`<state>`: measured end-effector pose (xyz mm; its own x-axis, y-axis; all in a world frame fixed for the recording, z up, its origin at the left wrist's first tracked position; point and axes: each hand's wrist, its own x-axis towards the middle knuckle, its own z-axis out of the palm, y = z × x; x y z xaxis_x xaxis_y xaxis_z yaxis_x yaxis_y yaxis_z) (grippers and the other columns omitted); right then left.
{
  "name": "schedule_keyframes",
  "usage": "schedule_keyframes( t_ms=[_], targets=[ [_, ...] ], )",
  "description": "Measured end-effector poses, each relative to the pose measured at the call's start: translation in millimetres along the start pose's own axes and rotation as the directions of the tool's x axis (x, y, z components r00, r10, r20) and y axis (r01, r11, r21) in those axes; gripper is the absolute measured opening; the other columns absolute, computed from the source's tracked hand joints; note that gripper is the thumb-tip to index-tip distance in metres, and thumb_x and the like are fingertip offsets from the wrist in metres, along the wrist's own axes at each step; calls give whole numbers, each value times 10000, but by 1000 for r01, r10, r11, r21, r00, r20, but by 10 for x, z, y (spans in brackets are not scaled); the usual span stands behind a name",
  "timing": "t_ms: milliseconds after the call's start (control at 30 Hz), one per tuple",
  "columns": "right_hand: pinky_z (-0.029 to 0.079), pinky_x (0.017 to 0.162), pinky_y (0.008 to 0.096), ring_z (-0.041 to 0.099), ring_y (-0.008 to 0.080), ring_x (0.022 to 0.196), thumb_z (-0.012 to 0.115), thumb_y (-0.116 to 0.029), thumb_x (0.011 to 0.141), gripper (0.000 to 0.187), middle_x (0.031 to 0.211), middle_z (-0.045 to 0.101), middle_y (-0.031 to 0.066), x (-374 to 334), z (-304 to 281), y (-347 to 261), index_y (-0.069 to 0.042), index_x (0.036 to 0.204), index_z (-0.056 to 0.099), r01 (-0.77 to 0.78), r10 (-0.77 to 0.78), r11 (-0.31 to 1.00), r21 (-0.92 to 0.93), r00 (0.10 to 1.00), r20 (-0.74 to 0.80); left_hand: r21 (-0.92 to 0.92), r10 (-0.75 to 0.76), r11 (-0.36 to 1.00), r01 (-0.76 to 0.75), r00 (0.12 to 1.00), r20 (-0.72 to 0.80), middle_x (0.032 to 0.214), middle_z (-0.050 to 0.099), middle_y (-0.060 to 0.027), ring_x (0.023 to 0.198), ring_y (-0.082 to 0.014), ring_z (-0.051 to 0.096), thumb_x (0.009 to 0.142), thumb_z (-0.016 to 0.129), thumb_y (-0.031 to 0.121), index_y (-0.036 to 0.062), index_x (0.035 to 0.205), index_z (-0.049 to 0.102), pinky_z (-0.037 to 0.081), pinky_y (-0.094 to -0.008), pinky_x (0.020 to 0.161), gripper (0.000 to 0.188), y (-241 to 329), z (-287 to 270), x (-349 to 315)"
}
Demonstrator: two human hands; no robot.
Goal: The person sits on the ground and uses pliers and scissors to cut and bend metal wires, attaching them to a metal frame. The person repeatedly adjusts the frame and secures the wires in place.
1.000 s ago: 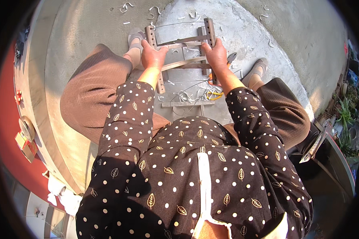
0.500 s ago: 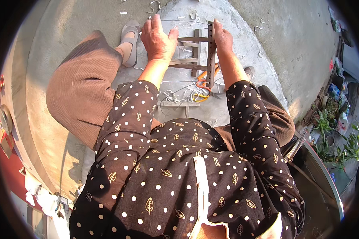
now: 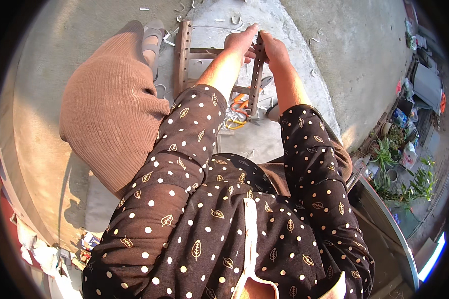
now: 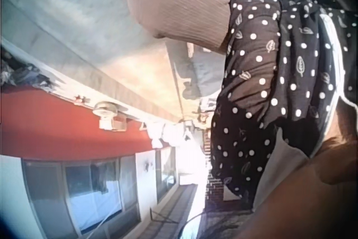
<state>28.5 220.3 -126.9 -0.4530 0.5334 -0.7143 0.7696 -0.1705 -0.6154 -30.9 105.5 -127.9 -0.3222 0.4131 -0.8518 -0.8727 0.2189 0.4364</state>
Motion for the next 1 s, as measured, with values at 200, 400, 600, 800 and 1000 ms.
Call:
schedule_keyframes(
  t_ms=[200, 400, 600, 800, 1000],
  targets=[
    [475, 620, 301, 617, 185, 693, 513, -370, 864, 350, 806, 649, 92, 46, -22, -41, -31, 900, 589, -54, 55, 998, -12, 998, 27, -24, -52, 998, 52, 999, -12, 861, 579, -125, 578, -167, 561, 771, 621, 521, -27, 996, 536, 438, -265, 443, 599, 19, 12, 149],
    [458, 578, 326, 581, 183, 636, 529, -311, 827, 292, 762, 625, 87, 36, -23, -122, -27, 850, 588, -140, 139, 989, 46, 990, 16, -110, -68, 992, 69, 998, 20, 846, 575, -89, 535, -123, 536, 778, 661, 418, 12, 967, 543, 417, -229, 391, 463, 38, 31, 187],
    [526, 648, 338, 628, 192, 663, 504, -315, 843, 312, 803, 647, 108, 12, -32, -219, -22, 920, 581, -153, 152, 988, 2, 986, 68, -172, -95, 980, 103, 994, 52, 846, 577, -59, 537, -106, 534, 761, 693, 400, 46, 948, 556, 419, -219, 392, 423, 45, 17, 212],
    [528, 632, 330, 610, 165, 663, 512, -336, 847, 320, 770, 622, 56, 35, -50, -169, -31, 891, 596, -119, 125, 986, -118, 991, 45, -304, -73, 947, 101, 992, 103, 824, 580, -38, 557, -96, 544, 729, 741, 377, 73, 911, 577, 419, -211, 407, 390, -36, 33, 248],
    [469, 533, 289, 575, 136, 616, 520, -325, 852, 296, 739, 613, 31, 56, -17, -99, -44, 858, 615, -76, 78, 997, -29, 995, 56, -413, -71, 905, 104, 993, 95, 792, 591, -29, 556, -99, 539, 738, 748, 297, 85, 871, 593, 416, -211, 427, 294, -92, 54, 299]
  ],
)
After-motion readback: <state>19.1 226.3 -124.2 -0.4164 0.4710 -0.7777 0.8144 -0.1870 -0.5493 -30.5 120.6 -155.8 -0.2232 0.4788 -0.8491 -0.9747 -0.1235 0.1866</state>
